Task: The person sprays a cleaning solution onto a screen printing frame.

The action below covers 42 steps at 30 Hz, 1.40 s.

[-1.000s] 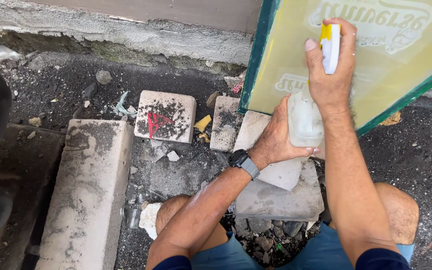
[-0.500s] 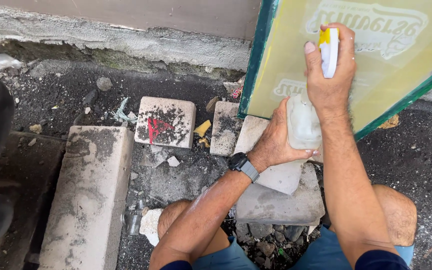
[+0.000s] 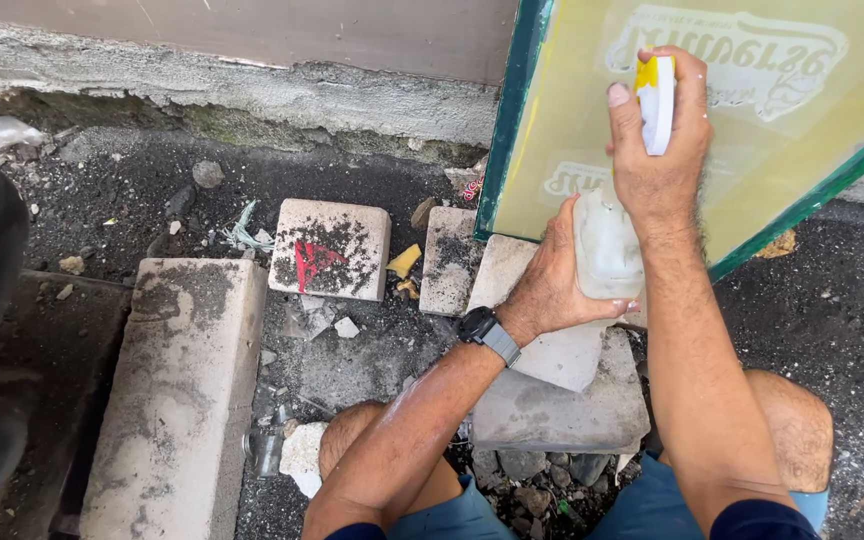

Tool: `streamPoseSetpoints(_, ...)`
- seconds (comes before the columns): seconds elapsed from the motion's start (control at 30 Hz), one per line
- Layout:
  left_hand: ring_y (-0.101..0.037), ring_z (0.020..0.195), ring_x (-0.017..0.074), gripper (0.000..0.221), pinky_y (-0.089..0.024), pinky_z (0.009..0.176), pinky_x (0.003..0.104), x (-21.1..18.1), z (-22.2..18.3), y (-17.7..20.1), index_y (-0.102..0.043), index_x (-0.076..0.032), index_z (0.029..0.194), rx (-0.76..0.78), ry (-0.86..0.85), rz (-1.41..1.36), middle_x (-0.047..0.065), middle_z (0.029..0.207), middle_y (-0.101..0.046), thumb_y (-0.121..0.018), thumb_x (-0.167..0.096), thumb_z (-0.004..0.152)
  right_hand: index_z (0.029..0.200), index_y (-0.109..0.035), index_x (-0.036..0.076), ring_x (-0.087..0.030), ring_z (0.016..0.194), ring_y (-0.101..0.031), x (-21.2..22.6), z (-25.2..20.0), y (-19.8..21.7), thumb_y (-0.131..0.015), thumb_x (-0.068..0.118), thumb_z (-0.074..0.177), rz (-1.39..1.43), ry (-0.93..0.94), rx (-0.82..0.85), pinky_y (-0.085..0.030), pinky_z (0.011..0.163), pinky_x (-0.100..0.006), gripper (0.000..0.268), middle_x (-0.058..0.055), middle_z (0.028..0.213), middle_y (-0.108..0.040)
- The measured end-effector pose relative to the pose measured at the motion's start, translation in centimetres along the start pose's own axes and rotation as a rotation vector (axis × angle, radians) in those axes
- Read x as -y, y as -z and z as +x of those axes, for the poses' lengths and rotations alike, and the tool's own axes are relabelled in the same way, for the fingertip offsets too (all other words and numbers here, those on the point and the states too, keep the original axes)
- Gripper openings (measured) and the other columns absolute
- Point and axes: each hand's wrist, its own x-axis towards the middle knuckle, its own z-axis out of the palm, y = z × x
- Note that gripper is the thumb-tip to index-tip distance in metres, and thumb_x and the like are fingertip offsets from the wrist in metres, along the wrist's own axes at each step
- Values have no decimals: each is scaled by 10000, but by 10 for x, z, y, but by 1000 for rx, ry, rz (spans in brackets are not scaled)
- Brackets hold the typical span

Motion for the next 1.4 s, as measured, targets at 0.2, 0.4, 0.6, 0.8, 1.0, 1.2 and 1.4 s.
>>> streamPoseSetpoints(0.2, -400, 1468, 461, 1471, -346, 1250, 480, -9, 2, 5, -61, 81, 1596, 16, 22, -32, 349, 1550, -338, -957, -482, 575, 1396, -525, 96, -105, 746, -611, 12, 3, -2, -673, 87, 1146, 30, -126, -29, -512, 700, -268, 291, -21, 926, -626)
streamPoseSetpoints(0.4, -408, 1466, 464, 1461, -344, 1252, 483, -10, 2, 5, -75, 77, 1595, 6, -4, -27, 344, 1543, -351, -966, -471, 575, 1398, -488, 68, -144, 906, -640, 9, 3, 0, -669, 59, 1165, 18, 36, 4, -553, 797, -303, 296, -95, 1078, -641)
streamPoseSetpoints(0.6, -430, 1451, 447, 1454, -356, 1250, 473, -12, 4, 10, -80, 69, 1591, 29, -9, -8, 331, 1520, -375, -961, -473, 568, 1427, -482, 94, -164, 920, -606, 2, 1, 4, -650, 49, 1153, 82, -5, -38, -549, 825, -319, 324, -87, 1239, -598)
streamPoseSetpoints(0.8, -410, 1473, 443, 1454, -357, 1253, 464, -8, -2, -1, -58, 70, 1613, 14, 33, -32, 332, 1560, -343, -948, -461, 594, 1402, -488, 109, -135, 970, -625, 21, 4, 4, -687, 73, 1128, -29, 49, 15, -542, 905, -324, 341, -54, 1123, -636)
streamPoseSetpoints(1.0, -392, 1474, 452, 1454, -337, 1256, 471, -13, -1, 1, -66, 70, 1591, 30, 10, -21, 338, 1554, -336, -966, -452, 576, 1430, -529, 119, -107, 844, -630, 7, -3, 4, -694, 109, 1152, -24, -104, -22, -531, 767, -286, 323, -36, 1020, -650)
streamPoseSetpoints(1.2, -399, 1481, 446, 1444, -340, 1266, 469, -10, -5, -4, -68, 77, 1602, 14, -4, -19, 335, 1564, -337, -958, -447, 591, 1392, -478, 85, -126, 977, -642, 11, -3, 5, -692, 80, 1142, -21, 79, -4, -549, 897, -308, 329, -58, 1123, -643)
streamPoseSetpoints(1.4, -401, 1474, 446, 1443, -349, 1256, 468, -10, -5, -4, -68, 77, 1598, 24, 16, -6, 339, 1556, -332, -960, -458, 598, 1417, -483, 92, -111, 912, -631, 1, -5, 7, -713, 106, 1139, 24, -58, 23, -540, 813, -276, 360, -43, 1031, -640)
